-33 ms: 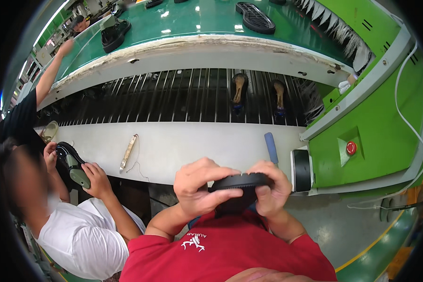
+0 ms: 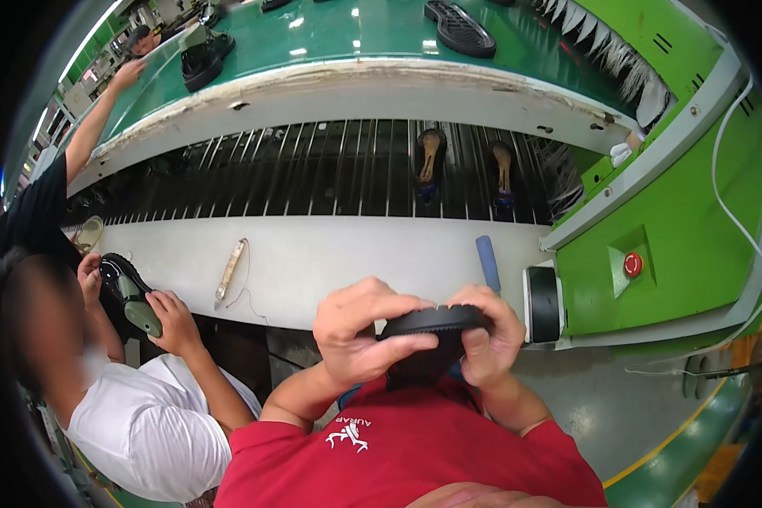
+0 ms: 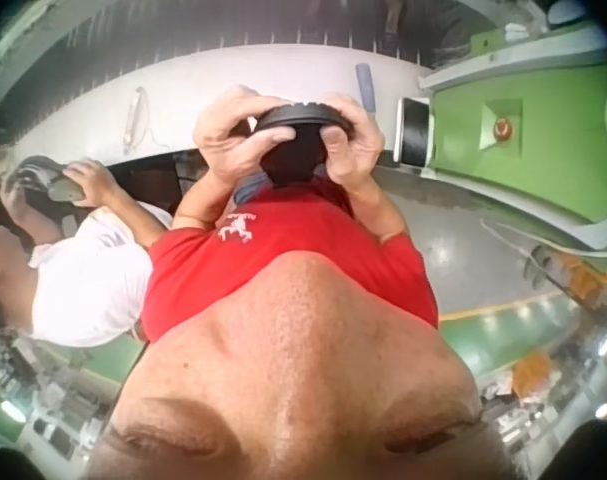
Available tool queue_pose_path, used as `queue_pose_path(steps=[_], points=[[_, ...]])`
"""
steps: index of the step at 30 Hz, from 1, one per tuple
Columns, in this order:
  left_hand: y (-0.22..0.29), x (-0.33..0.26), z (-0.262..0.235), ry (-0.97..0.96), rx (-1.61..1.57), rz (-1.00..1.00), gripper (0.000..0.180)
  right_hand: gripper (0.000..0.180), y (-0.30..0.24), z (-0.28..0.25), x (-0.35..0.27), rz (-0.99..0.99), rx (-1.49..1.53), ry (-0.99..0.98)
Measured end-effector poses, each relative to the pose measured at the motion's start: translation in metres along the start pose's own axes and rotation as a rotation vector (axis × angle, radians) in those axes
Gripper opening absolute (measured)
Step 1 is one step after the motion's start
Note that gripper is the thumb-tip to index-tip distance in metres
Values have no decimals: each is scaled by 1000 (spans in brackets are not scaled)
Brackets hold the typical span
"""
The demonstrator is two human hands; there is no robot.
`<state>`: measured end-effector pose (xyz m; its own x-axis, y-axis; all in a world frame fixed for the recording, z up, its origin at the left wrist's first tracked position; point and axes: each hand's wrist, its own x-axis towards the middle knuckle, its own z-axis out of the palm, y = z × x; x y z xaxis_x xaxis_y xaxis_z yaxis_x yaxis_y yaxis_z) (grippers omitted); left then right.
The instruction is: The person assembles shoes on a factory line by hand. They pick up a shoe sole and a shoe upper, press them together, and inspect the bond. The person repeats this process for multiple shoes, placing the finished units on a conveyor belt.
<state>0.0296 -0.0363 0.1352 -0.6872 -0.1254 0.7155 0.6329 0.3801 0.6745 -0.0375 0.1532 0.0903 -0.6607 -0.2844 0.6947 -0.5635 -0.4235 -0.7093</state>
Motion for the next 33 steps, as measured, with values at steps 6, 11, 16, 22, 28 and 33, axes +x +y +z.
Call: queue_pose_path(steps=[6, 11, 16, 22, 28, 33], points=[[-5, 3, 4, -36, -258, -155, 27, 41, 2, -3, -9, 238, 260, 26], [-53, 18, 23, 92, -343, -467, 18, 38, 30, -2, 14, 482, 72, 182], [-188, 17, 14, 133, -219, -596, 24, 48, 124, -49, 57, 291, -361, 207], [-263, -17, 0, 193, -38, -726, 29, 95, 200, -151, 110, 608, -1487, 86], [-256, -15, 6, 207, 16, -740, 33, 101, 245, -199, 114, 995, -1394, -102], [-260, -16, 2, 254, 21, -718, 33, 115, 252, -180, 110, 988, -1398, -168]])
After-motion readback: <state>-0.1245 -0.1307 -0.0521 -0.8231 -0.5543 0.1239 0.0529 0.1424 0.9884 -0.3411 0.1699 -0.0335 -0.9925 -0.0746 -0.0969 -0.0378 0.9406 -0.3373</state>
